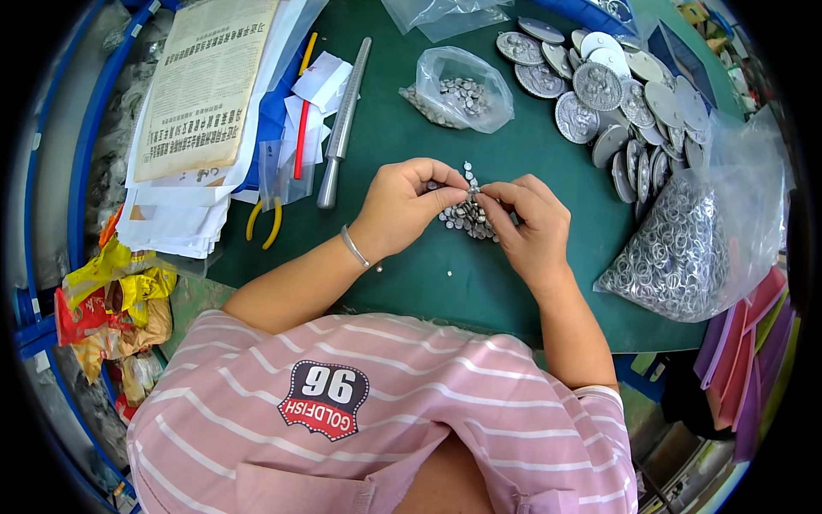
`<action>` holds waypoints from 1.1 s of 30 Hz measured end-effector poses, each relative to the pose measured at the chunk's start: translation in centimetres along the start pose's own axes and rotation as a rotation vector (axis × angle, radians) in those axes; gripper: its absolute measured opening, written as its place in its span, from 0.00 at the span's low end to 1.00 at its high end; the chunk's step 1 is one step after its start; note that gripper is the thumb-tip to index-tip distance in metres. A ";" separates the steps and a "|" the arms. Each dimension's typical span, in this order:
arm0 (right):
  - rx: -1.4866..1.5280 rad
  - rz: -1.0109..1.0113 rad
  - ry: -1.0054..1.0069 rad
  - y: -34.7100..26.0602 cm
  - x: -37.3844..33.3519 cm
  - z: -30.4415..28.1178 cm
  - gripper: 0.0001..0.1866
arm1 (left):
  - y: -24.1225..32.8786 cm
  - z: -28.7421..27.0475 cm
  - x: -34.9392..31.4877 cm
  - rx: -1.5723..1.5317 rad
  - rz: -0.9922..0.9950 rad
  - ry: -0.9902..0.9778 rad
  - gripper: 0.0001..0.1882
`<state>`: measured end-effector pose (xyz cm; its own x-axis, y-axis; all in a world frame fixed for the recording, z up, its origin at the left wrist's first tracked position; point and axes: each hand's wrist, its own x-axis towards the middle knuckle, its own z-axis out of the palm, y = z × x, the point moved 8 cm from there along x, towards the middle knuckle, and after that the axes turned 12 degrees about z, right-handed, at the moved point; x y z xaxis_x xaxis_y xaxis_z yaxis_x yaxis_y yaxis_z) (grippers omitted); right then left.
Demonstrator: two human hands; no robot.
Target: The person sits at a green workbench and manually assembles small silver metal components. They first handle small cylindrical beads, picking them up and placing them into a small plastic bag. Later, they pour a large quantity of metal jump rings onto the table and begin linking them together by hand to form a chain.
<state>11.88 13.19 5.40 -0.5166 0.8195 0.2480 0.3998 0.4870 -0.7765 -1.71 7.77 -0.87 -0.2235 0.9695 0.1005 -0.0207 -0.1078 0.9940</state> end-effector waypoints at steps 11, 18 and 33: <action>1.477 0.721 -0.420 6.1 -0.2 2.4 0.07 | 0.0 -0.3 0.0 -0.840 -0.217 0.132 0.03; -0.175 -0.030 -0.217 4.0 4.0 3.6 0.09 | -0.8 -2.4 2.8 0.112 -0.011 0.078 0.04; -0.305 0.029 -0.234 4.1 2.6 3.4 0.07 | -0.1 1.0 3.1 0.767 0.248 -0.234 0.03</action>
<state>9.60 16.25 0.88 -0.6468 0.7601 0.0620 0.6056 0.5613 -0.5641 -1.48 11.01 -0.57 0.0750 0.9672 0.2425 0.6896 -0.2260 0.6881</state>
